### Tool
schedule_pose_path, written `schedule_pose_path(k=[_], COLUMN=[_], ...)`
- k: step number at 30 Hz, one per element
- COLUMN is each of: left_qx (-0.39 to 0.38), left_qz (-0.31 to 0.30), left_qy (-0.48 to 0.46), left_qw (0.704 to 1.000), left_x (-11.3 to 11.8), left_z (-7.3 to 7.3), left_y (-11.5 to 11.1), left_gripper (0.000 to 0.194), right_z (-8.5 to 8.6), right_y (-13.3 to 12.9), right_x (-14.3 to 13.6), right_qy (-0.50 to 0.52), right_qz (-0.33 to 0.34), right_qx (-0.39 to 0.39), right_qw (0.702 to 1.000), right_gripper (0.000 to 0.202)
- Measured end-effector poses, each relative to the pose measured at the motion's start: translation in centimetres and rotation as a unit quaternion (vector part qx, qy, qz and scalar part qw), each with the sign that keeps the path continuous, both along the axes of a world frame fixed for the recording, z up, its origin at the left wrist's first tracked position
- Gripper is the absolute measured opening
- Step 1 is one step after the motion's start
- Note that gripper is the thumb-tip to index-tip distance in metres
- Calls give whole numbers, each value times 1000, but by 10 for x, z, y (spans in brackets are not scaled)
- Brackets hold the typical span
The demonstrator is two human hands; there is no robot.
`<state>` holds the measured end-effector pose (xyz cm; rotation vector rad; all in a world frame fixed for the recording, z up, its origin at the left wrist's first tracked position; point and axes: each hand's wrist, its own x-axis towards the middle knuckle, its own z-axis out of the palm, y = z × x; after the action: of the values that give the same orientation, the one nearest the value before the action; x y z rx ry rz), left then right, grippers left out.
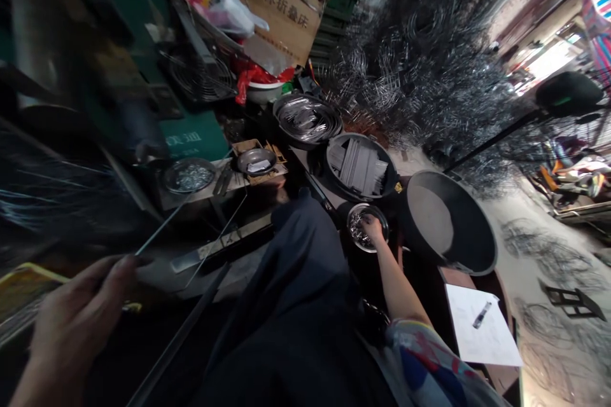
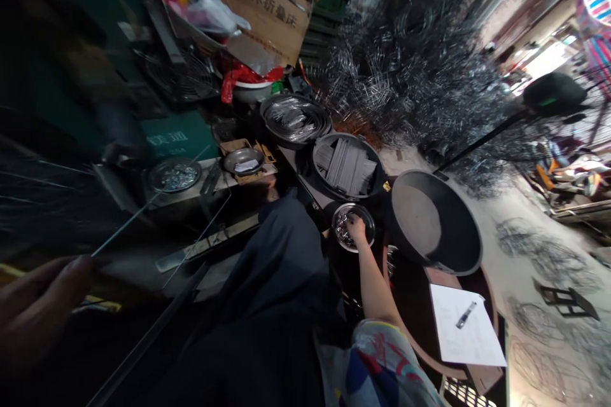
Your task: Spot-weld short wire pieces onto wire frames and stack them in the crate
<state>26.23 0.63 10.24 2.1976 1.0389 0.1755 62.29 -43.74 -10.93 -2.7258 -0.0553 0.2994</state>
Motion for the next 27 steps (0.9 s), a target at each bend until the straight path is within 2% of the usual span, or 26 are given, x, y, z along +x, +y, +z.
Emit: schedule_pose_path(k=[3, 5, 10, 13, 16, 18, 21, 24, 27], left_qx=[-25, -36, -66, -55, -49, -46, -33, -14, 18], left_qz=[48, 37, -30, -35, -33, -36, -34, -39, -59], left_qy=[-61, -85, -160, -169, -172, -170, -162, -160, -137], left_qw=[997, 995, 985, 984, 983, 984, 986, 986, 989], left_x=[16, 22, 28, 26, 20, 15, 7, 3, 11], left_z=[-22, -31, -38, -41, -44, -44, -43, -41, -42], left_y=[6, 9, 18, 24, 28, 30, 35, 43, 55], left_gripper=[25, 24, 36, 41, 41, 40, 40, 40, 38], right_z=[6, 11, 15, 16, 24, 37, 68, 109, 144], right_y=[1, 1, 5, 11, 19, 27, 52, 96, 151], right_x=[1, -3, -13, -10, -4, 0, 5, 4, -1], right_qy=[4, 4, 8, -3, -13, -24, -105, -236, -285], right_qz=[19, 30, 79, 114, 135, 154, 223, 280, 292], right_qx=[-27, -52, -99, -113, -128, -138, -115, -38, 38], right_qw=[999, 998, 992, 987, 982, 978, 962, 930, 912], right_gripper=[29, 29, 31, 29, 32, 31, 32, 39, 47])
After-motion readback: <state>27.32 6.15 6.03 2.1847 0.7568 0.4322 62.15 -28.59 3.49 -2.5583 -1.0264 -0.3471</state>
